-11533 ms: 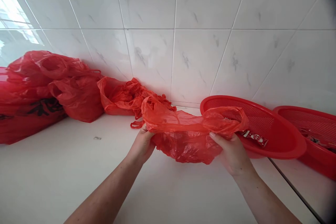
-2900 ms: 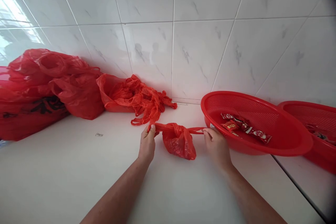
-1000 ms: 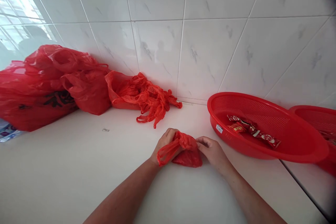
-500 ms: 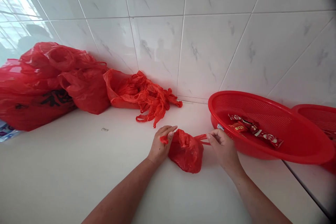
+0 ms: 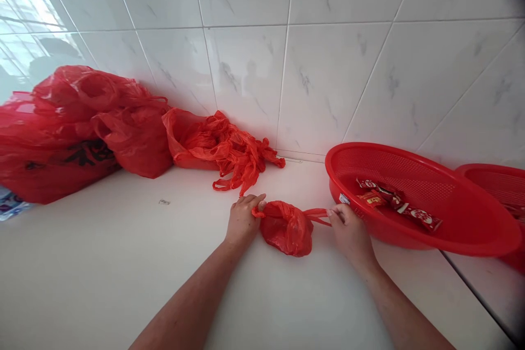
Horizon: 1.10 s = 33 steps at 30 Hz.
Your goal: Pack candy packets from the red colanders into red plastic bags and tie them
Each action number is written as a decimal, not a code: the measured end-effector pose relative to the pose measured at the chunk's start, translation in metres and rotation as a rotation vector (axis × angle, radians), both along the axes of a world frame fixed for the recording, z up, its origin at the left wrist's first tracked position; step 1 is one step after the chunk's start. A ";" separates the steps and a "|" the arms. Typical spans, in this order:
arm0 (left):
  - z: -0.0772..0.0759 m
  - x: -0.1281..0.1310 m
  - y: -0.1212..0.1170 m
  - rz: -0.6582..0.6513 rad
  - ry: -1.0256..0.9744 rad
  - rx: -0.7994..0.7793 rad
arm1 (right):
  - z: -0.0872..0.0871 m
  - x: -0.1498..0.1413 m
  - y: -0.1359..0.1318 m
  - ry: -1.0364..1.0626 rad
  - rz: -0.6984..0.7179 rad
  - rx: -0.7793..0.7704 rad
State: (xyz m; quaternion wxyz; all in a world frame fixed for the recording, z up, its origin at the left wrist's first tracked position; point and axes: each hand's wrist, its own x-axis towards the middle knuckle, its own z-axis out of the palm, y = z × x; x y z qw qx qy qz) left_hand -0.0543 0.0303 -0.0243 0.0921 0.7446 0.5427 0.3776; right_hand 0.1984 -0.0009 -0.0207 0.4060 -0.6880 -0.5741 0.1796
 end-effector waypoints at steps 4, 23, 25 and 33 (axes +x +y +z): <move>0.001 0.004 -0.006 0.002 -0.130 0.116 | 0.013 -0.011 -0.006 0.112 -0.015 0.092; 0.011 0.046 -0.045 -0.440 -0.340 -0.158 | 0.039 -0.072 -0.052 -0.168 0.627 0.504; 0.012 0.046 -0.044 -0.365 -0.418 -0.188 | 0.035 -0.067 -0.047 -0.132 0.520 0.501; 0.014 0.048 -0.045 -0.338 -0.423 -0.312 | 0.034 -0.058 -0.044 0.226 0.461 0.161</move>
